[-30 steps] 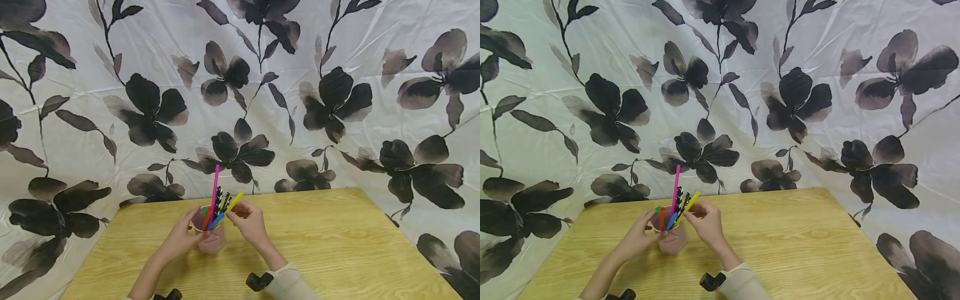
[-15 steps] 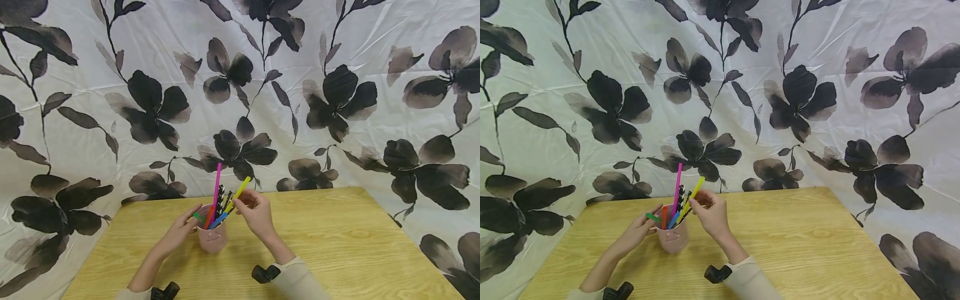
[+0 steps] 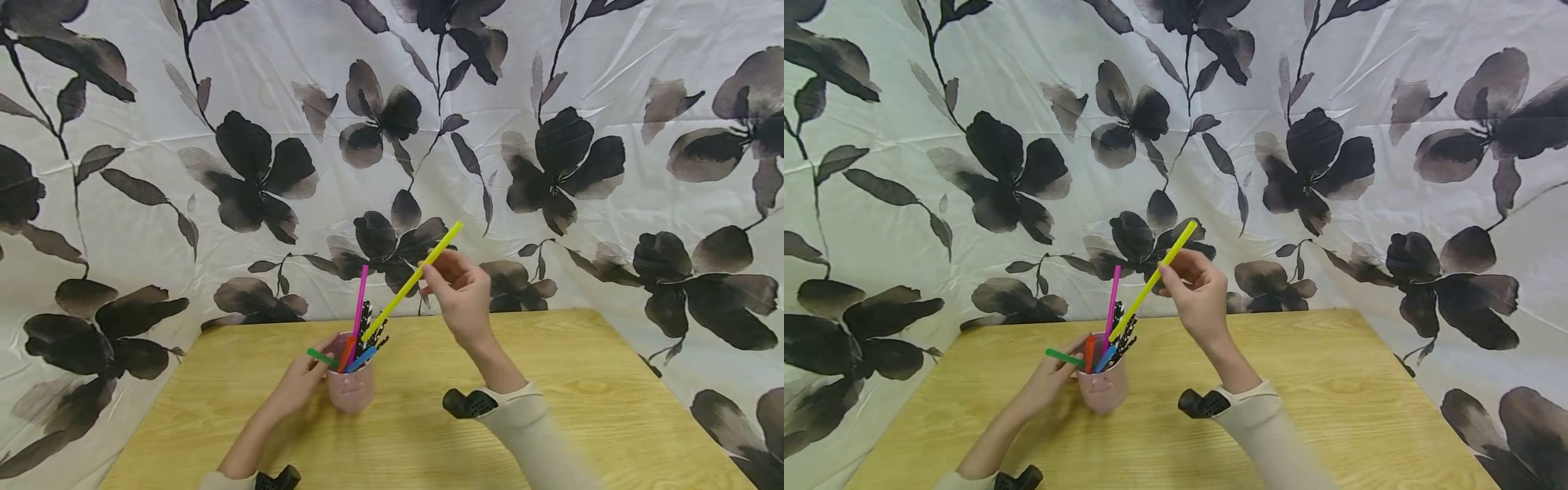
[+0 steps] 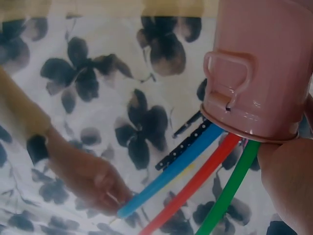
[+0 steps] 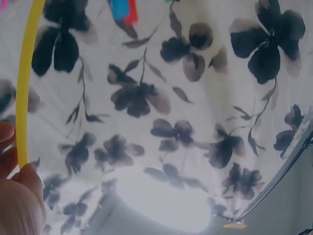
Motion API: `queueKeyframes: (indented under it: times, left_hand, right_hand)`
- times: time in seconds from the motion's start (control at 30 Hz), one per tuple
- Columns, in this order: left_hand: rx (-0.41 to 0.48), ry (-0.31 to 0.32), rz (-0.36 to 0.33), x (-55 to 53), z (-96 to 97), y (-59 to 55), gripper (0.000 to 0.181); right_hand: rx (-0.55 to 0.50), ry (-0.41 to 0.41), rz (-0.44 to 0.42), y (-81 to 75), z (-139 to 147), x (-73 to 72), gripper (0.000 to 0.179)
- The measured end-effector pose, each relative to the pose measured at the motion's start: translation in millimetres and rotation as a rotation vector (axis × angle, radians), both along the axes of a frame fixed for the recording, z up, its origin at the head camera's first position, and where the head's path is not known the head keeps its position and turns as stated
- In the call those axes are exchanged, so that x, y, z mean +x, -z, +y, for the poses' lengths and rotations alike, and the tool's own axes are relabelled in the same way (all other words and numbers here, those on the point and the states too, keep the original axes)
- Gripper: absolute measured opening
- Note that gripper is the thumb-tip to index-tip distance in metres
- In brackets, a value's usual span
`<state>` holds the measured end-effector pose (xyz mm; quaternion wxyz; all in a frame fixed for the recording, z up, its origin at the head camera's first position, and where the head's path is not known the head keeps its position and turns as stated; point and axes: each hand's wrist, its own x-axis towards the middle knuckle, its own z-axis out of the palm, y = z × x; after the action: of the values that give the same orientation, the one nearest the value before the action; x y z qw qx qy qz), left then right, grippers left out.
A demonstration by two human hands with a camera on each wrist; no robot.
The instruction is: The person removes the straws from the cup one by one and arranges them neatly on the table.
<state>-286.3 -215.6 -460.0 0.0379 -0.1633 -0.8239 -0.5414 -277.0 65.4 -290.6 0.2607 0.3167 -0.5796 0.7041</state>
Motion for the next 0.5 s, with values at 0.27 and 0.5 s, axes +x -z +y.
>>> queueKeyframes:
  times: [0.27,0.5]
  left_hand:
    - [-0.049,-0.103,0.075,2.6,2.4,-2.6,0.041]
    - [0.020,-0.131,0.064,9.1,6.5,-12.5,0.041]
  right_hand:
    - [0.006,0.032,0.016,-23.5,24,-33.3,0.026]
    - [0.099,0.056,-0.119,-12.4,22,-48.7,0.028]
